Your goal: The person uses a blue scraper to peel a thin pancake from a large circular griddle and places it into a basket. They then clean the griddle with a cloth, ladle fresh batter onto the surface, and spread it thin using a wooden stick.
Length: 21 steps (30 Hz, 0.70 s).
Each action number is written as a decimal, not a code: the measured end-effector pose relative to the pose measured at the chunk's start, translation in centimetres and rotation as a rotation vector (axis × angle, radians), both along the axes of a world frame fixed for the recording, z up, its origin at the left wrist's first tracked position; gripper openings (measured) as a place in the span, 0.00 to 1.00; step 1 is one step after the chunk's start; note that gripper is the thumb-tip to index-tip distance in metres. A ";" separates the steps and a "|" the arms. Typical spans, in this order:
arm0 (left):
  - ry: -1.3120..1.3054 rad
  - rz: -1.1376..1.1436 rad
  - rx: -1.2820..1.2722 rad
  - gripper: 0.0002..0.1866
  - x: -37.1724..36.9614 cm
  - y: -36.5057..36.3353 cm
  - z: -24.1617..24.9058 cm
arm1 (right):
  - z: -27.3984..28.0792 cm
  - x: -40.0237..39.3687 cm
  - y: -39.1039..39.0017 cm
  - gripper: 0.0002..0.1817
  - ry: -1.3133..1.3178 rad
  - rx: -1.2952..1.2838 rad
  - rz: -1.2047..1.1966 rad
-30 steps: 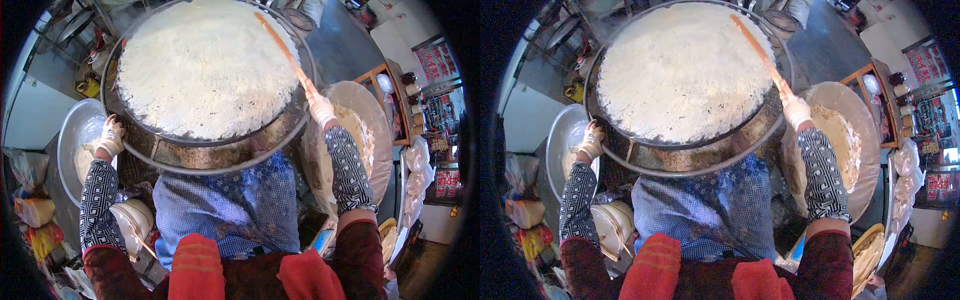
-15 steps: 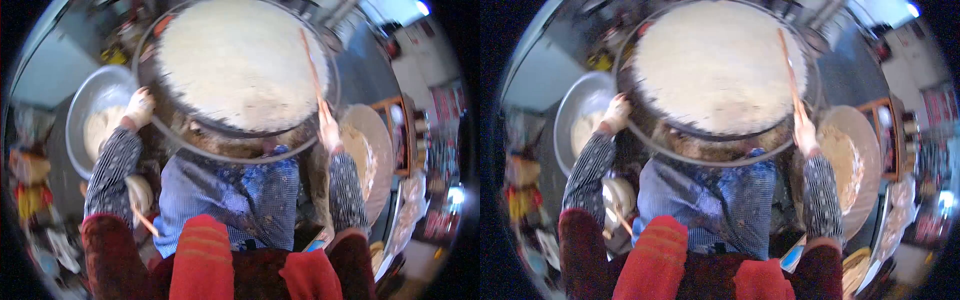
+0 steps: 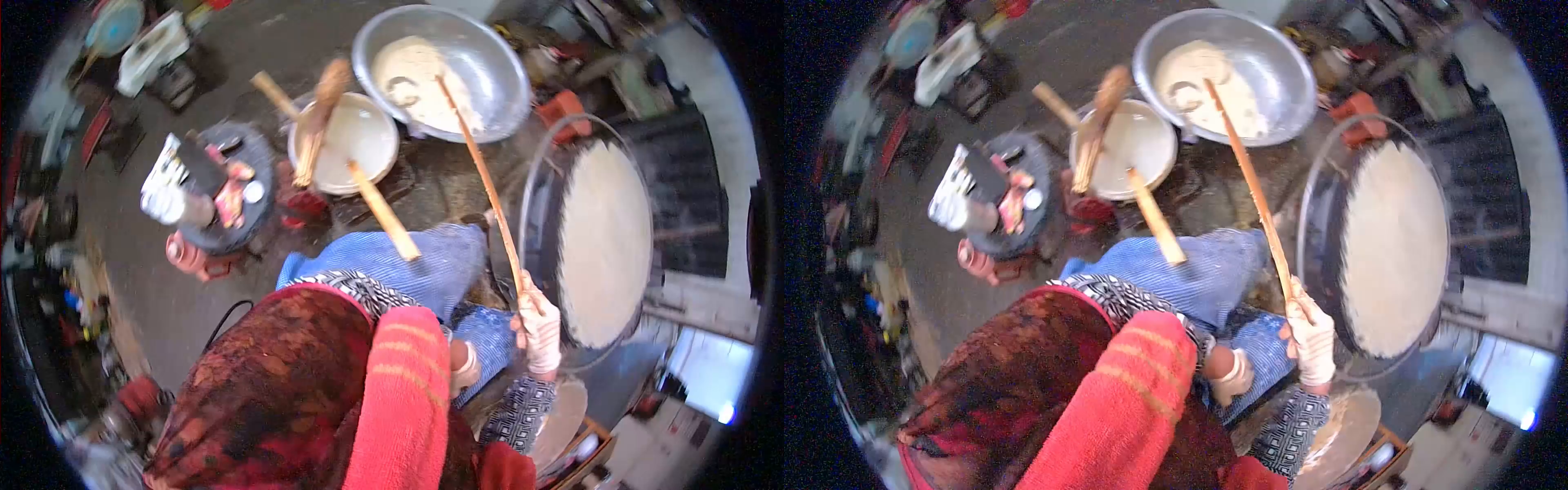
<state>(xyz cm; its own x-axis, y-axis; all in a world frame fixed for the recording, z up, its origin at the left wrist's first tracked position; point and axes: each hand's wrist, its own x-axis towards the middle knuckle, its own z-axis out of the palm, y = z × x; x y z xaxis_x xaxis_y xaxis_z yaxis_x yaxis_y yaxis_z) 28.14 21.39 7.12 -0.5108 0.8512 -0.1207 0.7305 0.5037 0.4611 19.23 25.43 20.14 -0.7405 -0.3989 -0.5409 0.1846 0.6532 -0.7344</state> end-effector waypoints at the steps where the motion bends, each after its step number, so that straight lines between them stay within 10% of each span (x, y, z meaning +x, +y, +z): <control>1: -0.077 0.016 0.070 0.18 0.8 -2.1 0.7 | 0.1 0.2 -1.0 0.21 -0.015 -0.007 0.038; 7: -0.317 0.199 0.577 0.18 5.2 -12.2 2.5 | -3.7 -0.5 -10.3 0.24 -0.058 0.101 0.487; 11: 0.221 0.671 0.759 0.13 8.4 -16.3 2.3 | -8.4 0.8 -17.8 0.32 0.058 -0.423 0.638; 15: 0.250 1.007 0.736 0.12 14.6 -24.1 1.7 | -10.9 -2.3 -20.2 0.16 0.135 -0.194 0.330; 17: 0.460 1.244 0.613 0.14 18.0 -27.7 2.8 | -12.7 -4.6 -19.1 0.11 0.656 -0.243 0.456; 21: 0.109 1.778 0.622 0.13 21.2 -29.6 1.3 | -12.8 -3.9 -17.2 0.07 0.620 -0.110 0.330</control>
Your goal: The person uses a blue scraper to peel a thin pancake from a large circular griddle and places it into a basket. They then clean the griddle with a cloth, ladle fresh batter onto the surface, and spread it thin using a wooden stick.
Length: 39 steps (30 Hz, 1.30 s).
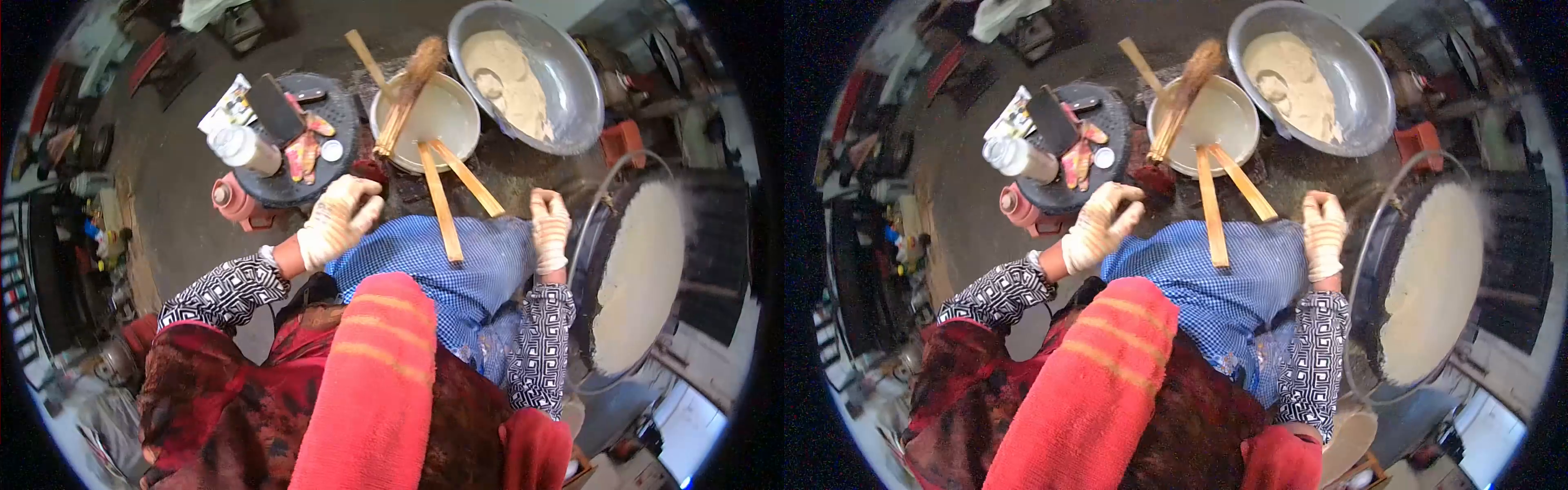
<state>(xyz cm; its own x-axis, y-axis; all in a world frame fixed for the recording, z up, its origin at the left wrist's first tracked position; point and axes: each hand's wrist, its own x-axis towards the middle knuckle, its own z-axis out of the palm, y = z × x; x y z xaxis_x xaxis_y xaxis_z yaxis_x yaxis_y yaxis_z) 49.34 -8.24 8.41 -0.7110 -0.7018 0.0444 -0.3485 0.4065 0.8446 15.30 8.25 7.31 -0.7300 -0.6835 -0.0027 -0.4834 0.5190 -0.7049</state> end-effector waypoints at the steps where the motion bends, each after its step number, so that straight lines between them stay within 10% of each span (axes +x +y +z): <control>1: -0.037 0.026 -0.016 0.14 -0.5 -0.4 -0.4 | -0.1 1.3 0.5 0.08 0.042 -0.001 0.044; 5: -0.033 0.100 -0.357 0.21 -6.9 -5.1 -3.8 | -3.6 9.3 1.2 0.14 0.013 -0.075 0.341; 8: -0.245 0.145 -0.646 0.33 -13.8 -10.5 -8.3 | 3.9 15.4 -1.2 0.19 0.135 0.442 0.821; 10: -0.513 0.160 -0.318 0.44 -17.0 -12.3 -9.3 | 2.1 17.5 -0.6 0.18 0.085 0.156 0.889; 15: -0.702 0.083 -0.306 0.51 -19.2 -13.8 -11.5 | 0.7 17.0 1.2 0.26 -0.001 -0.019 0.590; 18: -0.132 -0.044 -0.303 0.47 -16.4 -12.4 -9.4 | 0.4 15.6 0.3 0.31 0.080 -0.035 0.411; 22: -0.199 -0.179 0.939 0.43 -10.4 -11.5 -7.2 | -2.3 15.6 -4.4 0.27 -0.186 0.264 0.935; 24: -0.359 -0.116 0.987 0.43 -11.1 -9.1 -2.8 | -1.1 14.8 -6.0 0.26 -0.351 0.330 1.004; 28: -0.089 0.201 1.148 0.40 -10.8 -8.7 -2.6 | -2.5 12.9 -4.9 0.24 -0.465 -0.014 0.574; 34: 0.053 -0.128 0.888 0.25 -25.8 -14.2 3.7 | -6.5 3.5 -6.4 0.16 -0.525 -0.591 -0.439; 39: 0.235 -0.119 0.985 0.12 -43.3 -23.5 -4.0 | -11.1 -9.0 -10.5 0.18 -0.964 -0.638 -1.000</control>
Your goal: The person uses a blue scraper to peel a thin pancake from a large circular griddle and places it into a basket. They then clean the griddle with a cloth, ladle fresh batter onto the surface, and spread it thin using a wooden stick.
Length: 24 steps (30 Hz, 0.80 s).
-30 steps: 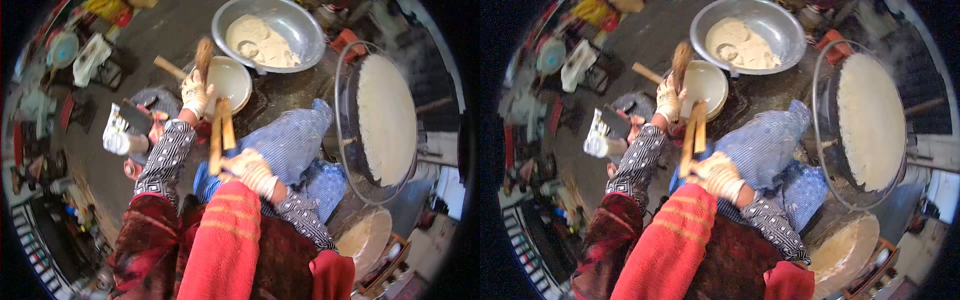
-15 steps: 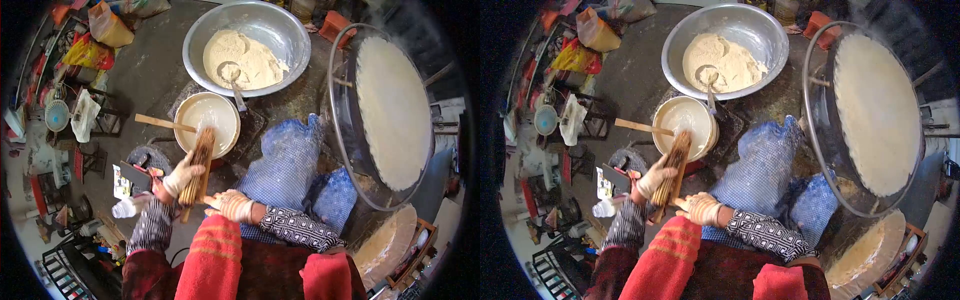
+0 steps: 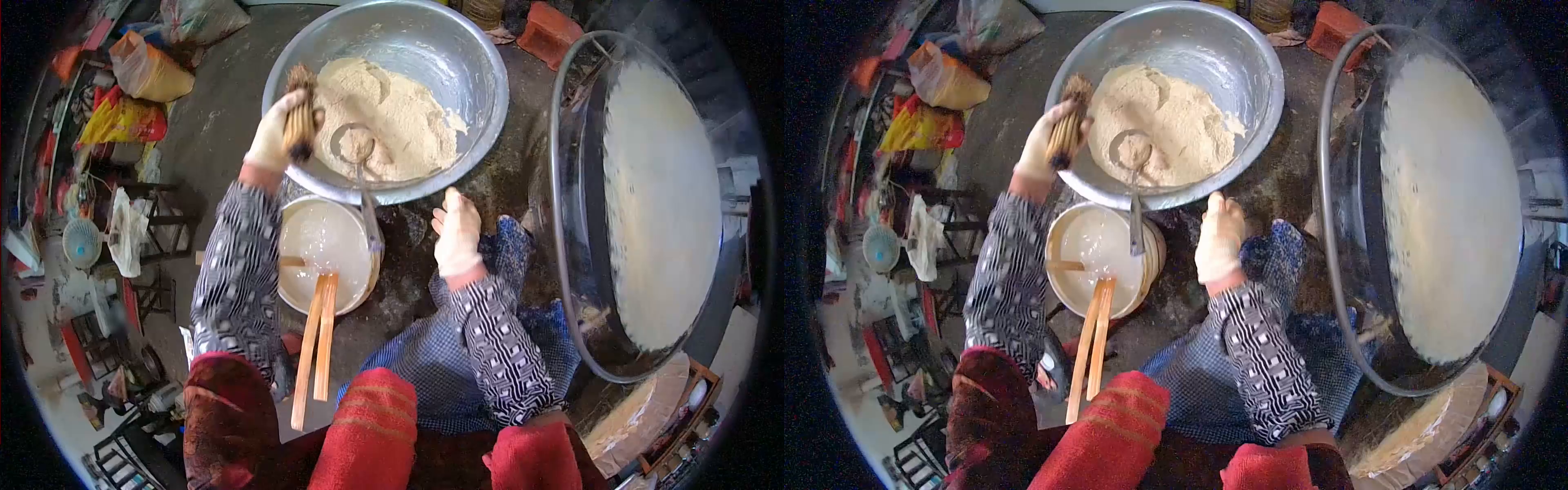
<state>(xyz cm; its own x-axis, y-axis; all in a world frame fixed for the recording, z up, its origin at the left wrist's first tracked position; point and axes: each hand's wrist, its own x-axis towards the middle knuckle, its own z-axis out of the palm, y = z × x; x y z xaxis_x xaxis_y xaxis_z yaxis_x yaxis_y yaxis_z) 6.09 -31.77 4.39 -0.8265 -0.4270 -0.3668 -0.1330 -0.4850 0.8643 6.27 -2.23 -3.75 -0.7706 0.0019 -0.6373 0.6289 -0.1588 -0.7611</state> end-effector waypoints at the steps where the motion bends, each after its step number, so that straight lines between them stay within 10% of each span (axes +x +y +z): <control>1: 0.014 -0.033 0.078 0.12 -2.8 -2.6 -2.1 | -2.5 -1.7 -0.9 0.20 0.003 0.026 0.038; 5: -0.152 0.377 0.036 0.12 -13.6 -5.4 -6.1 | -6.9 -6.9 -3.1 0.20 -0.015 0.175 0.059; 11: -0.004 0.073 0.217 0.12 -25.0 -3.0 -10.7 | -5.2 -4.9 -3.0 0.37 0.121 0.202 0.035; 13: -0.053 -0.077 0.149 0.11 -27.4 0.5 -11.9 | -5.1 -5.1 -3.0 0.38 0.088 0.193 0.001; 16: 0.086 -0.885 -0.276 0.21 -25.2 4.4 -14.7 | -5.9 -4.8 -2.9 0.41 0.162 -0.082 -0.039; 19: -0.385 -1.061 -0.255 0.37 -16.8 8.1 -7.9 | -4.6 -5.0 -2.5 0.43 0.081 0.066 0.087; 24: -0.223 -0.556 -0.206 0.36 -12.8 3.5 -4.9 | -7.5 -4.1 -2.9 0.46 0.152 0.261 0.121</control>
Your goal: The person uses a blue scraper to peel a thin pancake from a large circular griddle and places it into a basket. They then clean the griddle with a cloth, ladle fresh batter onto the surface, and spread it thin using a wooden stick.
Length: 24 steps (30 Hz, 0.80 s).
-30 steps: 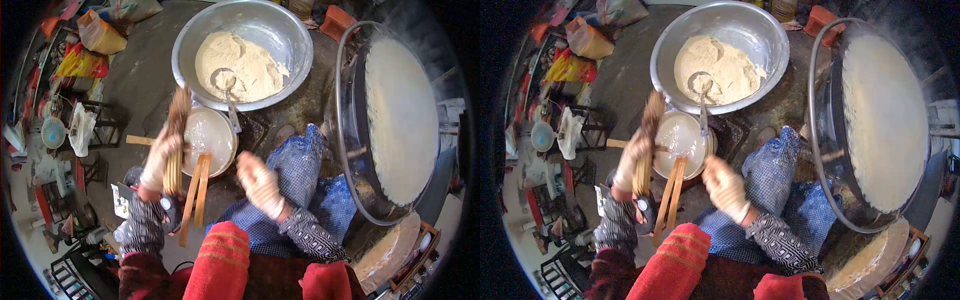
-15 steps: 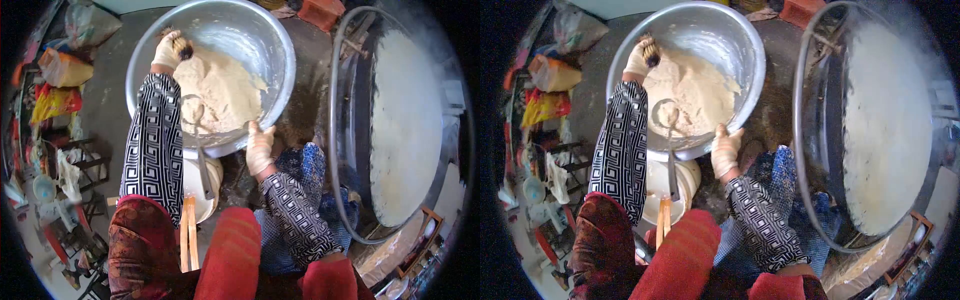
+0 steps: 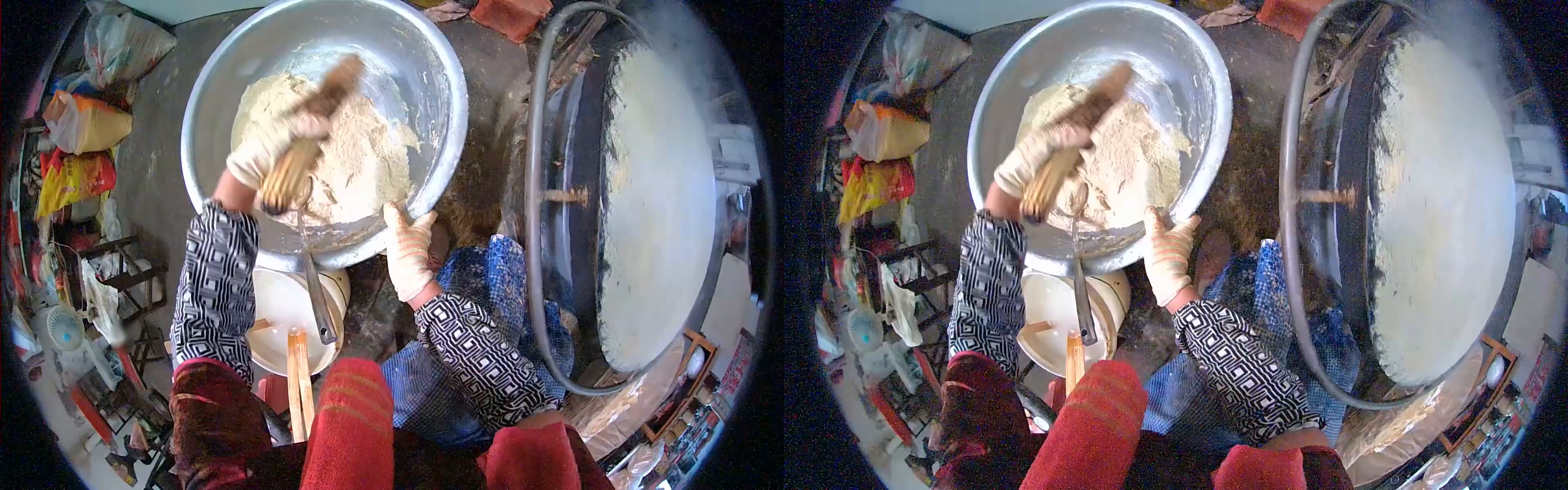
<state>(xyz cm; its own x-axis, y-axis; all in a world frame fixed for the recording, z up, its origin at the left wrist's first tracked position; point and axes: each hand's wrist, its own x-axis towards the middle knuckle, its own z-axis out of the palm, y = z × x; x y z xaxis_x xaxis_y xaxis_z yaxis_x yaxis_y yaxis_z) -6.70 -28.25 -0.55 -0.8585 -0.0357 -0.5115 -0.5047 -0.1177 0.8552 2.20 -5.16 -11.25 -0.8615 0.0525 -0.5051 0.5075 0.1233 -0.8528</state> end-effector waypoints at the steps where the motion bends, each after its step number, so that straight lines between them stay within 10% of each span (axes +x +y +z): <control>1: 0.064 0.088 -0.067 0.33 -0.9 -0.5 0.9 | 0.3 -0.1 0.0 0.46 -0.003 -0.051 -0.010; 7: 0.046 0.290 -0.177 0.15 -9.7 -6.5 -6.8 | 2.4 -1.2 -0.3 0.42 -0.071 -0.106 -0.091; 15: -0.137 -0.680 -0.088 0.31 -4.0 5.9 -5.8 | 1.9 -1.0 -0.5 0.38 -0.077 -0.082 -0.046; 17: 0.187 -0.800 -0.299 0.36 -0.1 3.6 -3.9 | 0.8 -0.9 -0.3 0.40 -0.076 -0.084 -0.029; 24: 0.003 0.163 -0.247 0.26 0.8 -3.2 1.9 | 1.1 -0.8 -0.3 0.32 -0.085 -0.040 0.010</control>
<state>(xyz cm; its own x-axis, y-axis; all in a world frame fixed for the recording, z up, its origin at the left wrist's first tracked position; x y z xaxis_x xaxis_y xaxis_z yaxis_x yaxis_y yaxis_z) -5.92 -31.47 1.31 -0.8327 -0.2965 -0.4677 -0.4935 0.0143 0.8696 1.37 -5.45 -10.19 -0.8159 0.0225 -0.5778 0.5770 0.0958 -0.8111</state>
